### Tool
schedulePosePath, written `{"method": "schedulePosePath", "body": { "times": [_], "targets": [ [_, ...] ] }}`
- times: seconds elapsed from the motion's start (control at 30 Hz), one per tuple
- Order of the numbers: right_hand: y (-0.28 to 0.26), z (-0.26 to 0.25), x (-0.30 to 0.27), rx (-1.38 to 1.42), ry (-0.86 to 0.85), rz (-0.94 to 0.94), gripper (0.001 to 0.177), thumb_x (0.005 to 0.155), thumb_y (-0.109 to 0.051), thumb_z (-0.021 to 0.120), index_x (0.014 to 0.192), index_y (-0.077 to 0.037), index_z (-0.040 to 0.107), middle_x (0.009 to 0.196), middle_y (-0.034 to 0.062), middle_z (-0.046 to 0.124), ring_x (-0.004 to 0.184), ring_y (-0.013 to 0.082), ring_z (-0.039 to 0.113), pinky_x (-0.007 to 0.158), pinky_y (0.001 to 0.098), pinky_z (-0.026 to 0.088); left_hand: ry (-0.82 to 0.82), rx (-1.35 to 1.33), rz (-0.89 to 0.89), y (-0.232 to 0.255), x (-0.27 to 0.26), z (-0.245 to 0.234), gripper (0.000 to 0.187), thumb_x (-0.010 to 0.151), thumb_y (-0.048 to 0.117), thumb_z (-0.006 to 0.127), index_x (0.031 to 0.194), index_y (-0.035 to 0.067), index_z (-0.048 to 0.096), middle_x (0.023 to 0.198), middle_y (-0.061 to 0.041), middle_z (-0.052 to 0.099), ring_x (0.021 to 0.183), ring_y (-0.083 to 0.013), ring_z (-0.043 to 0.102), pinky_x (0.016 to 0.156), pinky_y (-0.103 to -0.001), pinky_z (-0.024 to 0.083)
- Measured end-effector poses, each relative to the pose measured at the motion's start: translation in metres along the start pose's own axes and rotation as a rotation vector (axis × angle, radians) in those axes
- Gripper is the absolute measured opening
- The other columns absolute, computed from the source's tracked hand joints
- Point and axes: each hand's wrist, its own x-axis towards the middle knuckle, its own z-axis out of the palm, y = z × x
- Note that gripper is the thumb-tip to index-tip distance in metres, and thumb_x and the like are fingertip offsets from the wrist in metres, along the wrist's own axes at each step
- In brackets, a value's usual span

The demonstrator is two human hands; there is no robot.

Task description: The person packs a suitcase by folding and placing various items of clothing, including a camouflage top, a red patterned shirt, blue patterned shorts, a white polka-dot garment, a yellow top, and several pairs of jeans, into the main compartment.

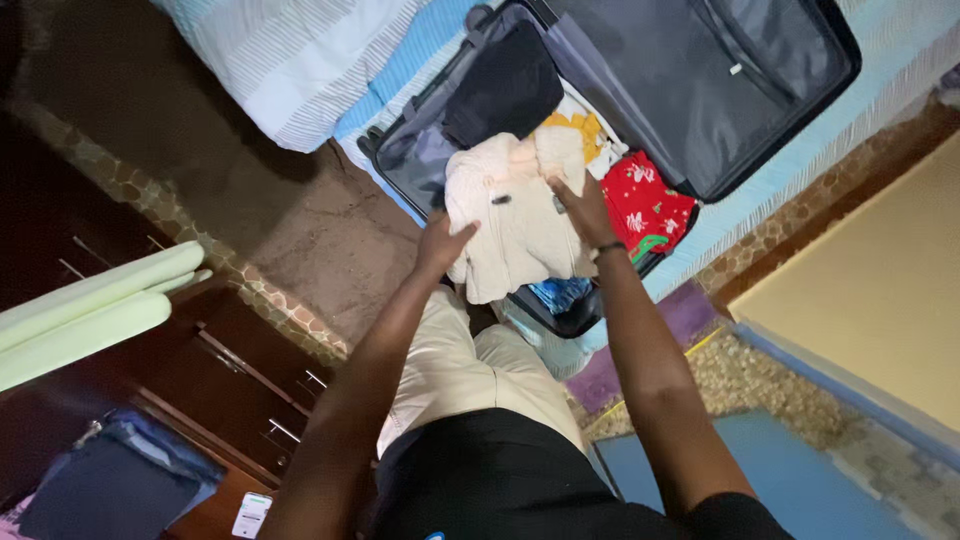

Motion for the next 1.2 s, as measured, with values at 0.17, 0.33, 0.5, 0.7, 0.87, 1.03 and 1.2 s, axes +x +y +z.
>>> {"method": "schedulePosePath", "body": {
  "times": [0.17,0.33,0.5,0.7,0.87,1.03,1.2],
  "targets": [
    [0.031,0.007,0.004,0.138,0.003,0.113,0.095,0.088,-0.062,0.070,0.146,0.008,0.041,0.141,0.0208,0.058,0.130,0.0275,0.056,0.108,0.0380,0.045,0.125,-0.129,-0.143,-0.018,0.060,0.032,0.101,0.060,0.027,0.100,0.140,-0.006,0.049,0.138,-0.025,0.055,0.126,-0.0352,0.056,0.105,-0.043,0.048],
    [0.047,-0.028,-0.002,0.050,-0.159,0.205,0.105,0.091,-0.068,0.062,0.155,0.009,0.028,0.149,0.0242,0.049,0.139,0.0291,0.046,0.114,0.0398,0.037,-0.019,-0.402,-0.270,-0.001,0.068,0.037,0.123,0.059,0.024,0.102,0.151,-0.002,0.025,0.143,-0.020,0.049,0.131,-0.0309,0.051,0.105,-0.041,0.048],
    [0.080,-0.020,0.011,0.094,-0.150,0.179,0.098,0.096,-0.066,0.064,0.154,0.009,0.038,0.141,0.0216,0.053,0.132,0.0266,0.046,0.112,0.0392,0.036,-0.071,-0.839,-0.270,0.008,0.055,0.056,0.101,0.059,0.005,0.090,0.147,0.004,0.040,0.133,-0.017,0.062,0.121,-0.0320,0.062,0.098,-0.043,0.054],
    [0.012,-0.017,0.015,0.119,-0.309,0.086,0.083,0.092,-0.061,0.067,0.147,-0.001,0.049,0.129,0.0028,0.062,0.114,0.0126,0.056,0.097,0.0288,0.044,0.012,-0.893,-0.342,0.013,0.016,0.045,0.083,0.071,-0.006,0.081,0.144,0.003,0.045,0.129,-0.016,0.065,0.117,-0.0308,0.065,0.096,-0.044,0.055],
    [-0.079,0.003,0.041,0.096,-0.499,0.027,0.075,0.086,-0.056,0.070,0.139,-0.005,0.058,0.116,0.0025,0.067,0.095,0.0111,0.060,0.080,0.0287,0.050,0.214,-1.190,-0.106,0.031,-0.039,0.020,0.069,0.080,-0.010,0.072,0.143,-0.002,0.046,0.128,-0.018,0.063,0.114,-0.0294,0.064,0.098,-0.041,0.054],
    [-0.074,0.071,0.095,-0.052,-0.430,0.057,0.071,0.092,-0.058,0.069,0.136,-0.002,0.067,0.104,0.0152,0.069,0.091,0.0212,0.063,0.084,0.0345,0.052,0.351,-0.800,-0.154,0.032,-0.014,-0.008,0.067,0.085,0.009,0.081,0.140,-0.003,0.046,0.132,-0.020,0.062,0.120,-0.0294,0.063,0.105,-0.040,0.052],
    [-0.068,0.077,0.082,-0.403,0.134,-0.377,0.086,0.092,-0.049,0.079,0.154,0.000,0.045,0.145,0.0236,0.057,0.133,0.0409,0.055,0.113,0.0482,0.042,0.570,0.188,-0.106,0.068,-0.004,-0.051,0.123,0.060,0.039,0.097,0.150,-0.010,0.028,0.140,-0.033,0.043,0.127,-0.0420,0.045,0.109,-0.050,0.042]
  ]
}}
